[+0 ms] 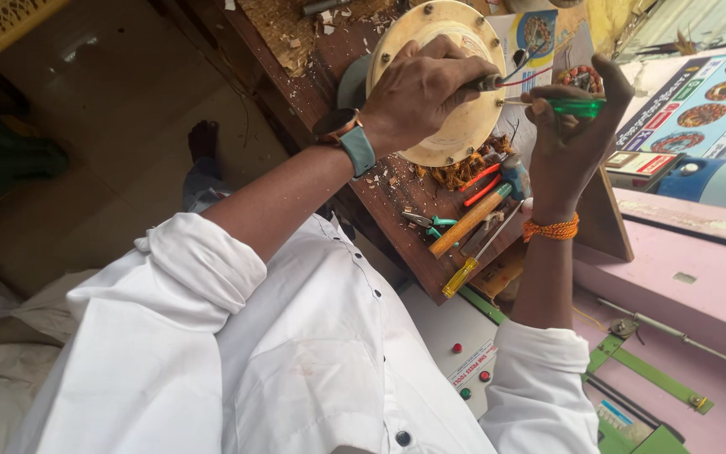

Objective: The person assembles an electric motor by placing a stator into a housing, tapping it with a hammer, and securing the cover with multiple screws using screwdrivers. The person then removes the cover to inspect the assembly.

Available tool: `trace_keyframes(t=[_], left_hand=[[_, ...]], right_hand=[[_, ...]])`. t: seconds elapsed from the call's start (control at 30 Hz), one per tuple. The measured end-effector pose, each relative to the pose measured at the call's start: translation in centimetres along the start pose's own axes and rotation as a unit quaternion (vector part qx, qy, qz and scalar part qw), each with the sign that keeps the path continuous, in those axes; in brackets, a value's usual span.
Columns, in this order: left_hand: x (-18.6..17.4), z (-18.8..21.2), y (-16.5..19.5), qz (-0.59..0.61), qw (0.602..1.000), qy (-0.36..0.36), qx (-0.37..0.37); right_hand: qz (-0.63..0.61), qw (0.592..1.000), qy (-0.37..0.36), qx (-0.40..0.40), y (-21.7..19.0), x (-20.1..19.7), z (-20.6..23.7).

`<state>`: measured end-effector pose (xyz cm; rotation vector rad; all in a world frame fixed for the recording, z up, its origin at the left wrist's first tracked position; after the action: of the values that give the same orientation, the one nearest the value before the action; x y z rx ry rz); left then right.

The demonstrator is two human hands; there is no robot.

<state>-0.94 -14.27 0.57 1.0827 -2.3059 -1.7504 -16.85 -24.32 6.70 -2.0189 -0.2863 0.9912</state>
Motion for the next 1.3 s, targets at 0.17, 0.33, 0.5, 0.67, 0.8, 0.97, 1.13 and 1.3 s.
trace_keyframes(t=[0.17, 0.33, 0.5, 0.67, 0.8, 0.97, 1.13, 1.3], left_hand=[[-0.3, -0.3, 0.7, 0.001, 0.997, 0.070, -0.013], [-0.4, -2.2, -2.0, 0.171, 0.983, -0.024, -0.064], [-6.5, -2.5, -8.6, 0.006, 0.995, 0.090, -0.049], [-4.3, -3.5, -10.6, -0.025, 0.992, 0.062, -0.108], [-3.5, -4.1, -9.7, -0.067, 0.991, 0.035, -0.111], [-3.7, -4.3, -10.3, -0.061, 0.992, -0.006, -0.112], [-2.6, -4.2, -10.3, -0.062, 0.997, -0.037, -0.037], [-3.2, -4.4, -11.5, -0.105, 0.991, 0.021, -0.078]], right_hand=[[0.088, 0.992, 0.087, 0.017, 0.3, -0.1, 0.3], [-0.039, 0.975, 0.200, 0.087, 2.7, -2.6, 2.3], [-0.359, 0.844, 0.330, 0.221, 10.5, -3.0, 12.2], [-0.532, 0.658, 0.295, 0.444, 15.7, 9.7, 22.8], [-0.534, 0.626, 0.316, 0.473, 14.5, 12.9, 23.4], [-0.516, 0.704, 0.299, 0.385, 12.5, 11.1, 22.1], [-0.262, 0.813, 0.311, 0.417, 14.1, 4.9, 28.6], [0.270, 0.808, 0.261, 0.453, 13.8, -3.1, 35.2]])
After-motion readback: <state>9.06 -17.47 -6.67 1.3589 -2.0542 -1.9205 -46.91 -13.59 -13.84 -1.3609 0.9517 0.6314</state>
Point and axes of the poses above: each hand's wrist, its own z-axis away from the middle knuckle, its own x-axis out of the palm, y = z × x, the point moved 10 cm from there along -z, towards the middle knuckle, and after that the axes turned 4 degrees about -x, right-handed, at the moved point
